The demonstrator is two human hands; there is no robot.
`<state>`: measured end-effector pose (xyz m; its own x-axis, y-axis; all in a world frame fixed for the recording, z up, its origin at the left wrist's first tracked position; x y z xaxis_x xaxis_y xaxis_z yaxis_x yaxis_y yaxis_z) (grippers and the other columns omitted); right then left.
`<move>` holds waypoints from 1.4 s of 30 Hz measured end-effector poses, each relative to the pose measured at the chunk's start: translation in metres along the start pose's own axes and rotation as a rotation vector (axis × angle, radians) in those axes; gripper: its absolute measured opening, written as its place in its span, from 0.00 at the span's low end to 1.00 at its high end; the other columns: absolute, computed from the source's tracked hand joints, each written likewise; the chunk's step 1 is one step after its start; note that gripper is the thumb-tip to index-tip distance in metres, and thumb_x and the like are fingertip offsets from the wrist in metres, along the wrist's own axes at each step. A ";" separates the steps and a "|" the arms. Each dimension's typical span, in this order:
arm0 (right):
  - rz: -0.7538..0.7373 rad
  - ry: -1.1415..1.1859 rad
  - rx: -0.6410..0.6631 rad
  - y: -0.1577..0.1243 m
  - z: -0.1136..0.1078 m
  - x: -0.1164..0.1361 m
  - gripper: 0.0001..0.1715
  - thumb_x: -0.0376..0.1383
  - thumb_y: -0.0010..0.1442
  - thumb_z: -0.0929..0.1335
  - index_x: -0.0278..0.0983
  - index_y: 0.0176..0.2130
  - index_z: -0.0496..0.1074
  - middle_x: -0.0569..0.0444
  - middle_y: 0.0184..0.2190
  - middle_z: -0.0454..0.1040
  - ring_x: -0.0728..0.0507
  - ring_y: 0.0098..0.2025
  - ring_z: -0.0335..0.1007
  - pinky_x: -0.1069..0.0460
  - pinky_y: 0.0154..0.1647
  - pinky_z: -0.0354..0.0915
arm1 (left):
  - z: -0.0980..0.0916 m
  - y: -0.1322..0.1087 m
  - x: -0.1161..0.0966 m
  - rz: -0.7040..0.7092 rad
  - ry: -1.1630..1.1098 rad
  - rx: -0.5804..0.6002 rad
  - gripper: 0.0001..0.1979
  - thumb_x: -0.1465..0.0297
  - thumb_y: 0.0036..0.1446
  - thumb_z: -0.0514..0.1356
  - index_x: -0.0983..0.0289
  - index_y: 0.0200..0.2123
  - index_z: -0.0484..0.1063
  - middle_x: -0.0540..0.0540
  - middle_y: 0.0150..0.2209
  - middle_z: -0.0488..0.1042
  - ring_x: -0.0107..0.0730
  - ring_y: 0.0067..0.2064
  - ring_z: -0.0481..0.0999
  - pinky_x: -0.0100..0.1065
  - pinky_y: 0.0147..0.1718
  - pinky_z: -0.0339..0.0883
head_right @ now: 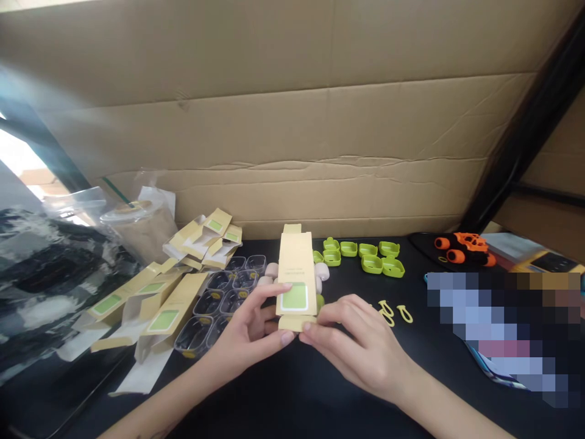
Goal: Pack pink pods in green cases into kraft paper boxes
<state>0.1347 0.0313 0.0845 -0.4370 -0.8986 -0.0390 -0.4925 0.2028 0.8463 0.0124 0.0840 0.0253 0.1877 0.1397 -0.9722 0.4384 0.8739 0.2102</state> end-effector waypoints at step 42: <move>0.123 0.151 0.019 -0.002 0.005 -0.011 0.07 0.29 0.61 0.68 0.39 0.40 0.69 0.57 0.28 0.77 0.48 0.28 0.72 0.52 0.30 0.66 | 0.004 -0.004 -0.001 0.042 -0.012 -0.018 0.14 0.68 0.55 0.62 0.57 0.45 0.67 0.53 0.42 0.72 0.29 0.40 0.72 0.32 0.39 0.69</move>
<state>0.1366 0.0428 0.0805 -0.3775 -0.9144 0.1458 -0.4571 0.3210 0.8295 0.0144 0.0784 0.0262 0.2157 0.1709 -0.9614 0.4139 0.8758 0.2485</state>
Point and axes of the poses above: each hand's wrist, its own y-axis towards the middle knuckle, its own z-axis out of the palm, x = y × z, the point moved 9 cm from there along y, towards the middle knuckle
